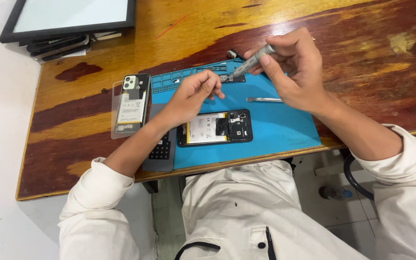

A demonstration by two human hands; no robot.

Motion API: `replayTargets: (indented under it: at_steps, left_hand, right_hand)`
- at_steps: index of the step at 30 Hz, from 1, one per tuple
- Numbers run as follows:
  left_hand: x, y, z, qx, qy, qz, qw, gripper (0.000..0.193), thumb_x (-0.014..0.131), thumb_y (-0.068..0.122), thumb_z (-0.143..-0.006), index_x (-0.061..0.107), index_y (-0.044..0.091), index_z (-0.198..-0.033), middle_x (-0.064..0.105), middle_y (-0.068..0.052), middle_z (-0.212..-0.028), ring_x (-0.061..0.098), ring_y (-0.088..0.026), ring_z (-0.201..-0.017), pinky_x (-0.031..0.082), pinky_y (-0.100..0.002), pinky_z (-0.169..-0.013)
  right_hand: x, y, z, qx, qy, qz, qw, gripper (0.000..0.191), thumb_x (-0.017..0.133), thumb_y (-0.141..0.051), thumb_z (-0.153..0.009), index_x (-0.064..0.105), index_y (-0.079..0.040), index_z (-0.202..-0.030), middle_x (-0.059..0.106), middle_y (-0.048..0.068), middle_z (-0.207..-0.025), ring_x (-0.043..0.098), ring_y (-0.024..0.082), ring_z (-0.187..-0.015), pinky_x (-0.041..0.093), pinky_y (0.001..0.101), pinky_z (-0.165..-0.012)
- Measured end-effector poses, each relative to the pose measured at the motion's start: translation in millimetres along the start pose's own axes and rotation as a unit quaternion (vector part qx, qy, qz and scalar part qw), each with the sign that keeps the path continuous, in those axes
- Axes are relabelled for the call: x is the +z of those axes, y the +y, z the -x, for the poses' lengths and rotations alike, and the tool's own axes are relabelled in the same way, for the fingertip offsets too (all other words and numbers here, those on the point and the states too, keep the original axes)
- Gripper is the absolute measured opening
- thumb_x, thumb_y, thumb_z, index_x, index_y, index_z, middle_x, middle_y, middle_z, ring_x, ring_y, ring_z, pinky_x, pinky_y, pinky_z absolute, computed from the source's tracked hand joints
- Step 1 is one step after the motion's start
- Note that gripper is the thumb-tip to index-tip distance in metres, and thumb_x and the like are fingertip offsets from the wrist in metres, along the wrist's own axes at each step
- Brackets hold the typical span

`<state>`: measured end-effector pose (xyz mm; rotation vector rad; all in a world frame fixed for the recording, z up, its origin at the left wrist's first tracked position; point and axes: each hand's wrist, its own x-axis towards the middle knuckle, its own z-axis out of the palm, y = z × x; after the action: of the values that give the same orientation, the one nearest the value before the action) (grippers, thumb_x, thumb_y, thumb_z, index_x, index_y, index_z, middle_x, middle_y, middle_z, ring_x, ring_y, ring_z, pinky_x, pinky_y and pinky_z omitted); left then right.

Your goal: The person disassembles a smartphone on a blue mat, removes the battery and internal components, and uses a screwdriver and tweezers to manipulate small parts. The person then reassembles the phone and secures the back cover.

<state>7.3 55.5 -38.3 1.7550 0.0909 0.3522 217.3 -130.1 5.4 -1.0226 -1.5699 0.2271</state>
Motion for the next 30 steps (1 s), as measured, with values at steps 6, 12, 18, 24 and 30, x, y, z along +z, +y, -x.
replayTargets:
  at_steps: [6, 12, 18, 24, 30]
  left_hand:
    - [0.3, -6.0, -2.6, -0.008, 0.022, 0.041, 0.999, 0.031, 0.04, 0.033, -0.115, 0.052, 0.009, -0.1, 0.058, 0.0, -0.093, 0.065, -0.011, -0.092, 0.05, -0.027, -0.08]
    - [3.4, -4.3, -1.9, -0.003, 0.018, 0.005, 1.0, 0.032, 0.038, 0.034, -0.115, 0.051, 0.009, -0.099, 0.06, 0.0, -0.093, 0.065, -0.01, -0.088, 0.049, -0.026, -0.076]
    - [4.2, -3.3, -1.4, 0.0, 0.014, -0.007, 1.0, 0.032, 0.039, 0.033, -0.115, 0.052, 0.009, -0.099, 0.06, 0.0, -0.092, 0.065, -0.01, -0.087, 0.049, -0.026, -0.076]
    - [4.5, -3.9, -1.1, -0.007, 0.016, -0.022, 1.0, 0.031, 0.04, 0.032, -0.114, 0.054, 0.008, -0.1, 0.062, 0.0, -0.094, 0.065, -0.01, -0.089, 0.05, -0.026, -0.077]
    - [3.8, -4.6, -2.2, -0.01, 0.017, -0.018, 1.0, 0.03, 0.04, 0.031, -0.114, 0.054, 0.008, -0.102, 0.062, 0.0, -0.095, 0.065, -0.01, -0.089, 0.05, -0.026, -0.077]
  right_hand:
    - [-0.4, 3.7, 0.9, -0.024, 0.002, -0.033, 0.999, 0.022, 0.051, 0.003, -0.118, 0.033, -0.003, -0.129, 0.065, 0.029, -0.126, 0.071, 0.028, -0.118, 0.063, 0.036, -0.094]
    - [3.9, 2.0, 3.2, -0.032, -0.006, -0.018, 0.999, 0.025, 0.051, 0.005, -0.116, 0.032, -0.005, -0.127, 0.064, 0.03, -0.126, 0.071, 0.029, -0.117, 0.065, 0.036, -0.095]
    - [2.9, 1.1, 1.4, -0.032, -0.013, -0.017, 0.999, 0.024, 0.051, 0.005, -0.116, 0.032, -0.004, -0.128, 0.065, 0.029, -0.126, 0.071, 0.028, -0.117, 0.061, 0.0359, -0.094]
    - [4.0, 0.1, 1.2, -0.033, -0.015, -0.004, 0.999, 0.024, 0.051, 0.005, -0.115, 0.033, -0.004, -0.128, 0.065, 0.029, -0.128, 0.071, 0.028, -0.116, 0.063, 0.0361, -0.094]
    - [3.2, -0.5, 1.4, -0.036, -0.017, -0.01, 0.999, 0.024, 0.05, 0.006, -0.116, 0.032, -0.004, -0.128, 0.064, 0.028, -0.125, 0.071, 0.027, -0.116, 0.064, 0.0359, -0.095]
